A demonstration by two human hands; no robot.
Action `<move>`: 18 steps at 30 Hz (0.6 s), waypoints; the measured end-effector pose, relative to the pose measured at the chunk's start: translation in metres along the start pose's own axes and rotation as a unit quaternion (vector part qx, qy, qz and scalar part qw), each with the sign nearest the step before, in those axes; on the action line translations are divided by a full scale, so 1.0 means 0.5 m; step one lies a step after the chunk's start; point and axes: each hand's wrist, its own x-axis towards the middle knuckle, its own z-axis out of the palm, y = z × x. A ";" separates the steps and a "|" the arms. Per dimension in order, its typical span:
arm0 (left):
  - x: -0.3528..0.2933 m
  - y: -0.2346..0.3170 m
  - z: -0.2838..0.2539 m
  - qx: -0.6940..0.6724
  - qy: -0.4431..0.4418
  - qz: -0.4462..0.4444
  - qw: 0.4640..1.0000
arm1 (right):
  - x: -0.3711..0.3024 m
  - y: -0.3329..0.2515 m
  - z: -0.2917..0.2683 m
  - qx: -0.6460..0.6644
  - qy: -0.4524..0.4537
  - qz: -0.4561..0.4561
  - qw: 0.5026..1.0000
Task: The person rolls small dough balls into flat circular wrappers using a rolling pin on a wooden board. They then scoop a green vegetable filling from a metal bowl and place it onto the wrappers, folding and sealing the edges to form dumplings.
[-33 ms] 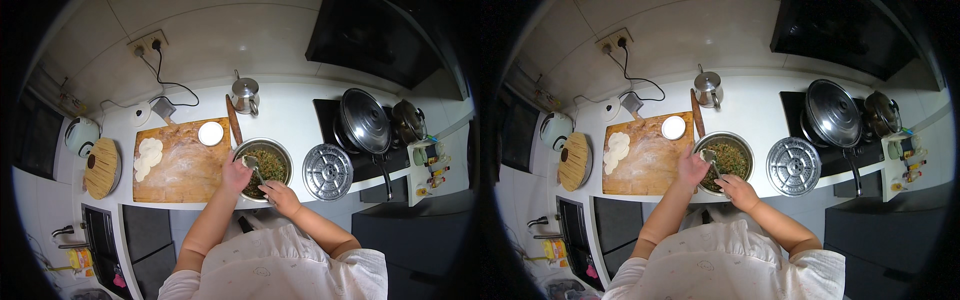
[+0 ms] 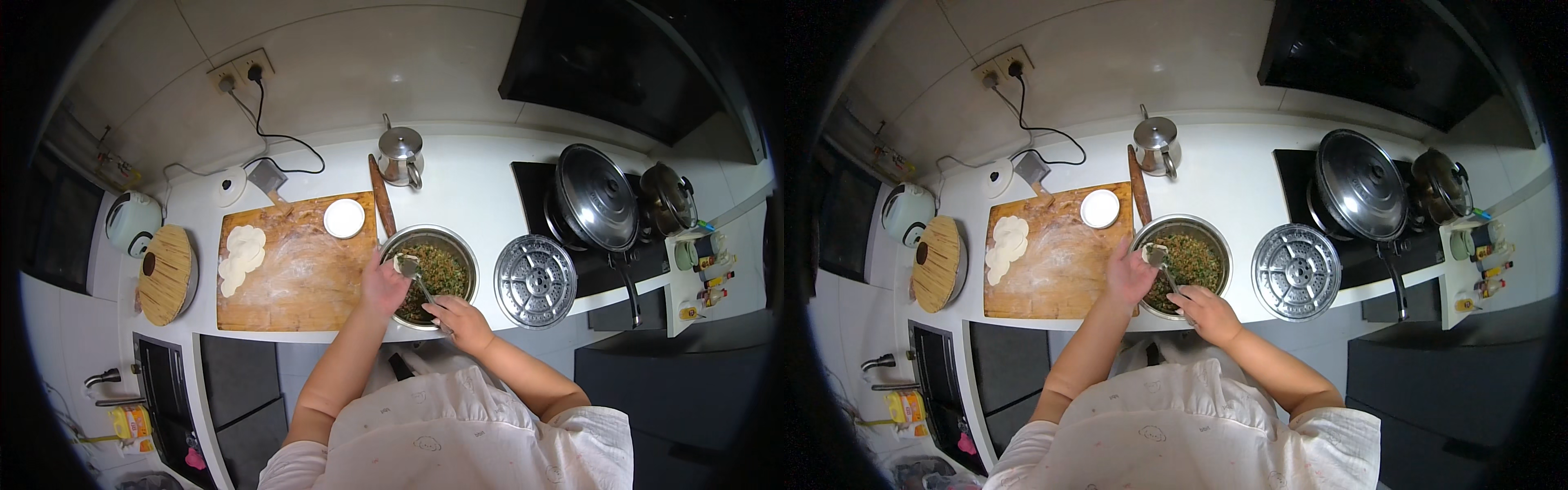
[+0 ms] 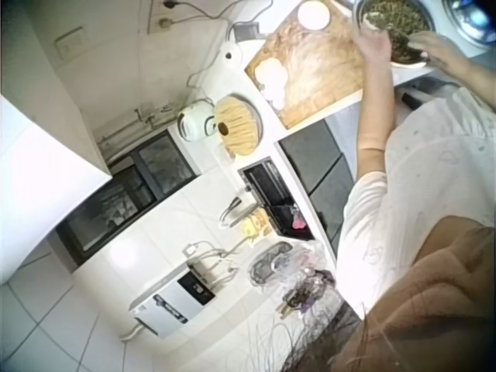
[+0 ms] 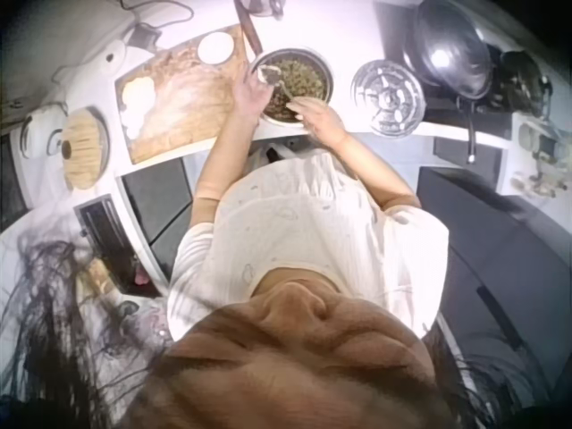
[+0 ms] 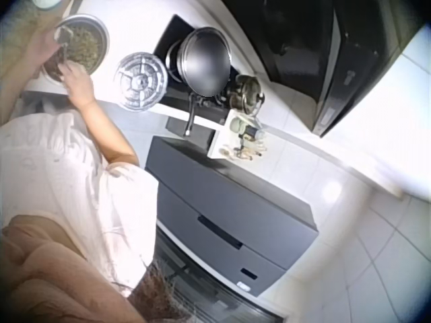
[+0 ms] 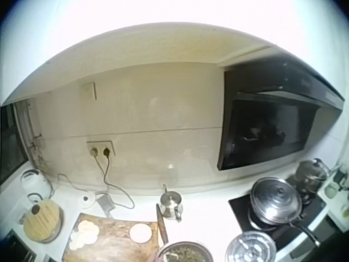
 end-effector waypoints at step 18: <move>-0.056 0.048 0.019 0.107 -0.031 -0.039 0.993 | 0.084 0.033 -0.113 0.303 0.132 0.151 0.932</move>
